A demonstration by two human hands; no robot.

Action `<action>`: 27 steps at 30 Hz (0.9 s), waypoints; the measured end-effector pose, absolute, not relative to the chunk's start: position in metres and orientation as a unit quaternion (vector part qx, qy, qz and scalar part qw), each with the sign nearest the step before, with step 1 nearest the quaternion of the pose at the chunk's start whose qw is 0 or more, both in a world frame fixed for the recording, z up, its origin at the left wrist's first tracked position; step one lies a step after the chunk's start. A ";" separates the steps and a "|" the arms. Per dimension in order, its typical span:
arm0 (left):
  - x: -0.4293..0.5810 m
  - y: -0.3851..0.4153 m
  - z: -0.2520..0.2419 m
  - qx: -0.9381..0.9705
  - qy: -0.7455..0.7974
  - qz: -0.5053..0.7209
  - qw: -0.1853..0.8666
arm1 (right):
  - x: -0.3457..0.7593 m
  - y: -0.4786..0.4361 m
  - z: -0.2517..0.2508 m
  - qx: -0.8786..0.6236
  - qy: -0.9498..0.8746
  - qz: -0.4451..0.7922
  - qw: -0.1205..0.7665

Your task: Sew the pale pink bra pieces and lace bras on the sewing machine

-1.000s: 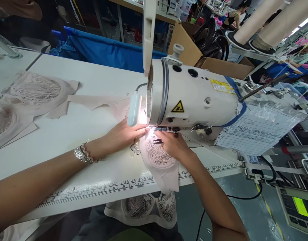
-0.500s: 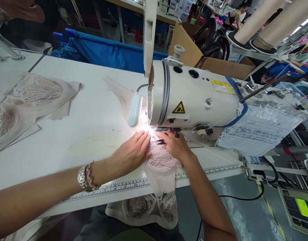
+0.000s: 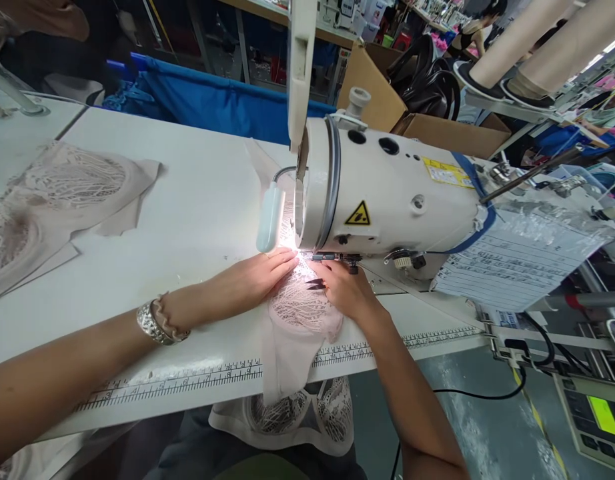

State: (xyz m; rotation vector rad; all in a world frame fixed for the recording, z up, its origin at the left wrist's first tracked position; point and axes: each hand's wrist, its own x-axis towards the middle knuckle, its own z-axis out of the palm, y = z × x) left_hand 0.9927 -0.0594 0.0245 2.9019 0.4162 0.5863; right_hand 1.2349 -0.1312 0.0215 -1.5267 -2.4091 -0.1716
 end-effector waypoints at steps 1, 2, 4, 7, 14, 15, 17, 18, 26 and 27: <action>0.991 -0.056 0.027 0.969 0.132 0.191 0.080 | 1.235 -0.131 0.022 -0.533 -0.833 -0.059 0.139; 0.990 -0.054 0.029 0.971 0.126 0.186 0.082 | 1.234 -0.132 0.021 -0.535 -0.831 -0.061 0.136; 0.988 -0.050 0.033 0.974 0.119 0.175 0.085 | 1.234 -0.132 0.021 -0.536 -0.832 -0.071 0.125; 0.986 -0.044 0.038 0.977 0.116 0.161 0.078 | 1.233 -0.132 0.021 -0.535 -0.834 -0.084 0.104; 0.991 -0.044 0.036 0.973 0.148 0.167 0.054 | 1.231 -0.132 0.020 -0.551 -0.823 -0.073 0.118; 0.994 -0.050 0.034 0.969 0.168 0.170 0.062 | 1.232 -0.131 0.018 -0.551 -0.822 -0.069 0.127; 1.000 -0.067 0.028 0.960 0.194 0.180 0.091 | 1.233 -0.130 0.015 -0.545 -0.822 -0.065 0.148; 1.003 -0.075 0.024 0.957 0.195 0.188 0.106 | 1.234 -0.130 0.014 -0.543 -0.823 -0.066 0.153; 1.001 -0.082 0.021 0.956 0.135 0.197 0.171 | 1.232 -0.131 0.022 -0.466 -0.864 -0.065 0.179; 1.000 -0.079 0.025 0.955 0.130 0.191 0.185 | 1.232 -0.131 0.023 -0.456 -0.868 -0.066 0.182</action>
